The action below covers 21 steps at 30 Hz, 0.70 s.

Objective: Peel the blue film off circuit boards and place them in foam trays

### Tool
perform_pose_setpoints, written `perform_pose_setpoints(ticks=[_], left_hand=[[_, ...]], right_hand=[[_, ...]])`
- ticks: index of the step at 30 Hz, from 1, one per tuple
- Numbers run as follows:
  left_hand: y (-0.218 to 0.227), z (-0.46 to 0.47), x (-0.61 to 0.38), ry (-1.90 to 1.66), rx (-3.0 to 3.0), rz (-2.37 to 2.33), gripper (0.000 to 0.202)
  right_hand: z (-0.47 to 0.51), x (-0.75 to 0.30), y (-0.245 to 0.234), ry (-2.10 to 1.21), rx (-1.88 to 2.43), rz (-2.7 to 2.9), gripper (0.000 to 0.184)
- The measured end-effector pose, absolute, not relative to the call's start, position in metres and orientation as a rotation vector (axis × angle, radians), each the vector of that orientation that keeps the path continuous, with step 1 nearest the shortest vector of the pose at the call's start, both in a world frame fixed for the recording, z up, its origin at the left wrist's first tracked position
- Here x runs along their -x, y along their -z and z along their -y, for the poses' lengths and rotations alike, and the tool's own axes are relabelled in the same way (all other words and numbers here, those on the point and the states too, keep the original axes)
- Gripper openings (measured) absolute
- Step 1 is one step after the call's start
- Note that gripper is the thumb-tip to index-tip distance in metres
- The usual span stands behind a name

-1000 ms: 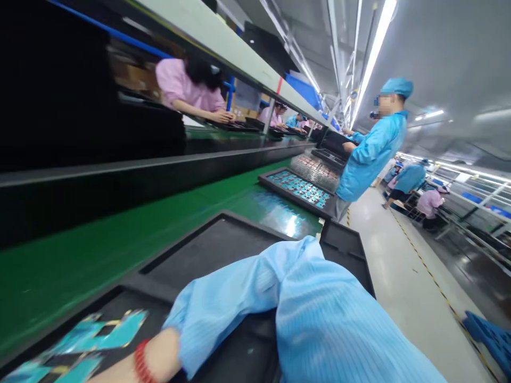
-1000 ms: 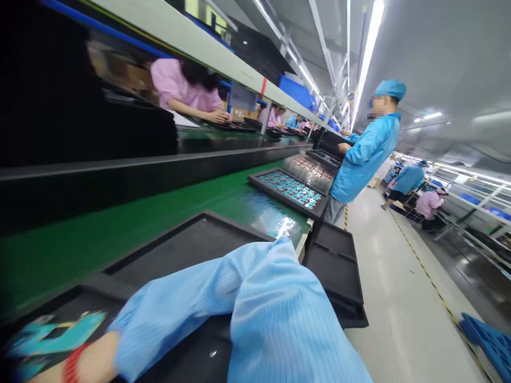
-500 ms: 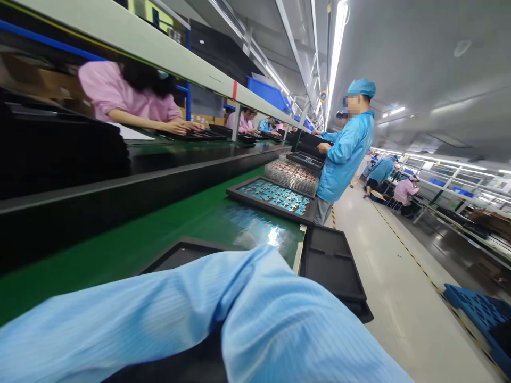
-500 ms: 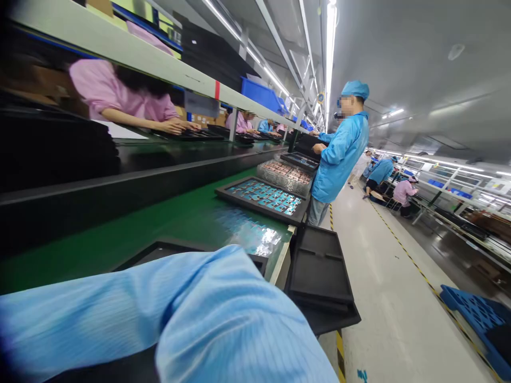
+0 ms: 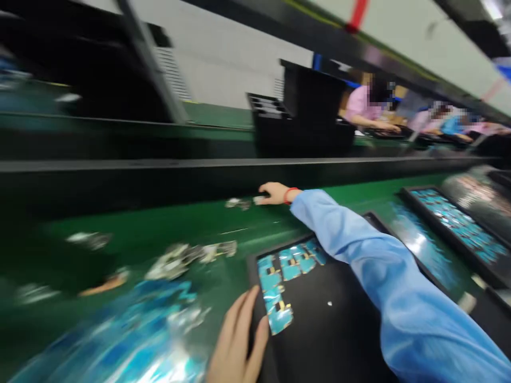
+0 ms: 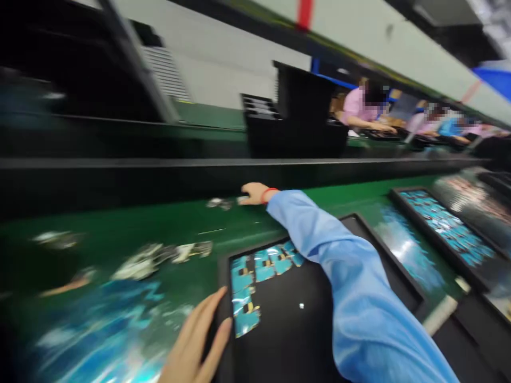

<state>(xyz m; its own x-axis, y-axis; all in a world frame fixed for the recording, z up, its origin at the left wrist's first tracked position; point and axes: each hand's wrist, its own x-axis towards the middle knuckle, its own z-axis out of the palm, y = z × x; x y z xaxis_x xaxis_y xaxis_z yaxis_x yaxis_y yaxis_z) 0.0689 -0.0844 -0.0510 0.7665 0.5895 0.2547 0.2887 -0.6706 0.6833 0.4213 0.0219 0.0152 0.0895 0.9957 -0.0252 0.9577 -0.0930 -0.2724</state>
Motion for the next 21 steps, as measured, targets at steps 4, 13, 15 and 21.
perform_pose_setpoints(ticks=[4, 13, 15, 21], left_hand=[[0.055, 0.089, -0.065, -0.566, -2.324, -0.760, 0.047], [0.042, 0.097, -0.066, -0.473, -2.246, -0.774, 0.050], [0.041, 0.097, -0.066, -0.486, -2.244, -0.768, 0.050], [0.041, 0.096, -0.070, -0.558, -2.211, -0.740, 0.047]], right_hand=[[-0.081, -0.399, 0.009, -0.380, 2.123, 2.044, 0.057], [-0.086, -0.404, 0.028, -0.383, 2.112, 1.940, 0.037], [-0.090, -0.397, 0.028, -0.425, 2.092, 1.914, 0.020], [-0.078, -0.413, 0.007, -0.580, 2.058, 1.761, 0.018]])
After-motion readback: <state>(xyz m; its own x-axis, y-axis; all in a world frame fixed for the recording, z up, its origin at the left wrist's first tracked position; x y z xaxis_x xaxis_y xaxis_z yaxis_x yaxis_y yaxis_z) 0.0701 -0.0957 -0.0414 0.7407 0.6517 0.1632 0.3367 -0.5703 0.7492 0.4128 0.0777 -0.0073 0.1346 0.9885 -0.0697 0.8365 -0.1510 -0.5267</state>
